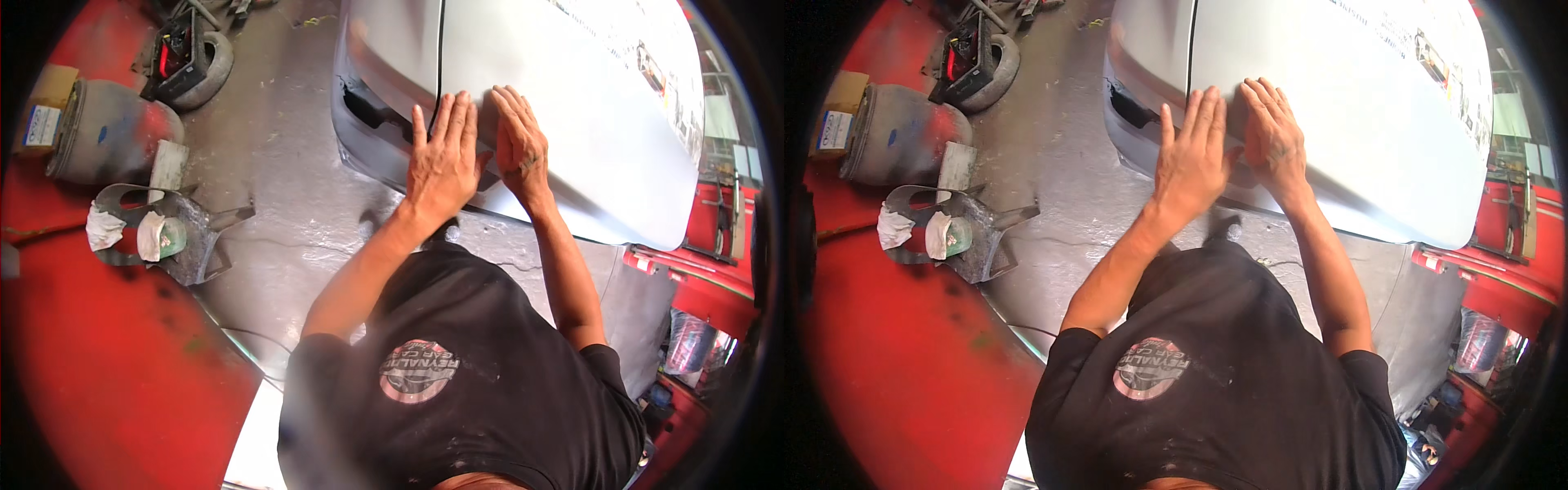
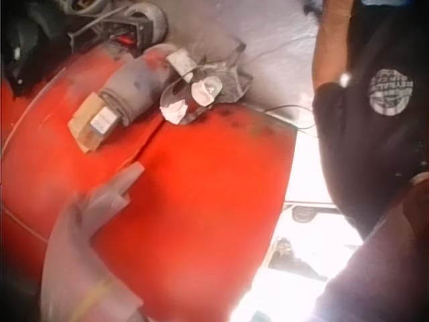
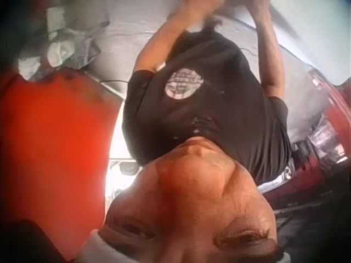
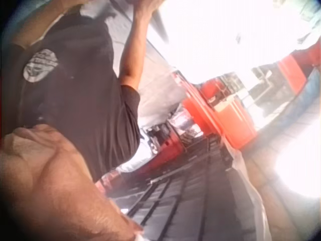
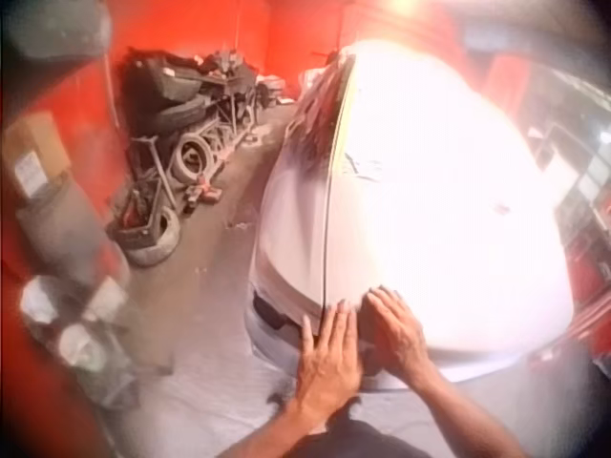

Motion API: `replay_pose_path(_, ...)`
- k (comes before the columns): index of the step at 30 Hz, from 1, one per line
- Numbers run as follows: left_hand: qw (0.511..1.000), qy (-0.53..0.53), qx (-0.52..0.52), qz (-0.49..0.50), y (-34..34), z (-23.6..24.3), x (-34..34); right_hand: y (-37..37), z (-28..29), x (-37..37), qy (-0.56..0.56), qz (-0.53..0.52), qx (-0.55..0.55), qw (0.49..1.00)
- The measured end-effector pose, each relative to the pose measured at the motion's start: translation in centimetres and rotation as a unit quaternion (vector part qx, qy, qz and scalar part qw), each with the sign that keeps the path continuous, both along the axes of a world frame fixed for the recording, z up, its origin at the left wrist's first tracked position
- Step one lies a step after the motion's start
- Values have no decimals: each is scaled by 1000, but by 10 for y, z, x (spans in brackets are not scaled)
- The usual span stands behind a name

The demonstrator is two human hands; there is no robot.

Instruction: The person runs their hands along the edges and seams of a car trunk lid and rear quarter panel, checking for proper alignment and gap consistency.

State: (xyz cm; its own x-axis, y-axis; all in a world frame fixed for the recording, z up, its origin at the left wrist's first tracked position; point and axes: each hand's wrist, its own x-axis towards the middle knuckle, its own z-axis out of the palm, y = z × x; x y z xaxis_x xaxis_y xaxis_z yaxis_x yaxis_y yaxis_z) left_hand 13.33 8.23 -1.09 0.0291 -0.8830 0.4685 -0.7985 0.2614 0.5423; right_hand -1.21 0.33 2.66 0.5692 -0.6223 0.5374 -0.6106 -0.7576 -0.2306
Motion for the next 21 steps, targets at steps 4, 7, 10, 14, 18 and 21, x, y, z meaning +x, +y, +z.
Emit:
replay_pose_path(4, 1000, -1, -19, 24, -37, -9, 31, -1, -1, -1, 7, 1, -14, 1000)
replay_pose_path(7, 999, 4, -30, 44, -59, -18, 62, 0, 0, 1, 7, -2, -15, 1000)
replay_pose_path(10, 993, 70, 9, 94, -66, -26, 88, 0, 1, 3, 13, -4, -19, 1000)
replay_pose_path(14, 988, 97, 18, 121, -47, -30, 80, 0, 0, 5, 30, -10, -39, 999)
replay_pose_path(18, 998, 32, 9, 54, -13, -23, 29, 2, 3, 11, 34, -12, -49, 998)
replay_pose_path(21, 998, 32, 18, 47, -3, -17, 12, 2, 3, 11, 43, -16, -53, 998)
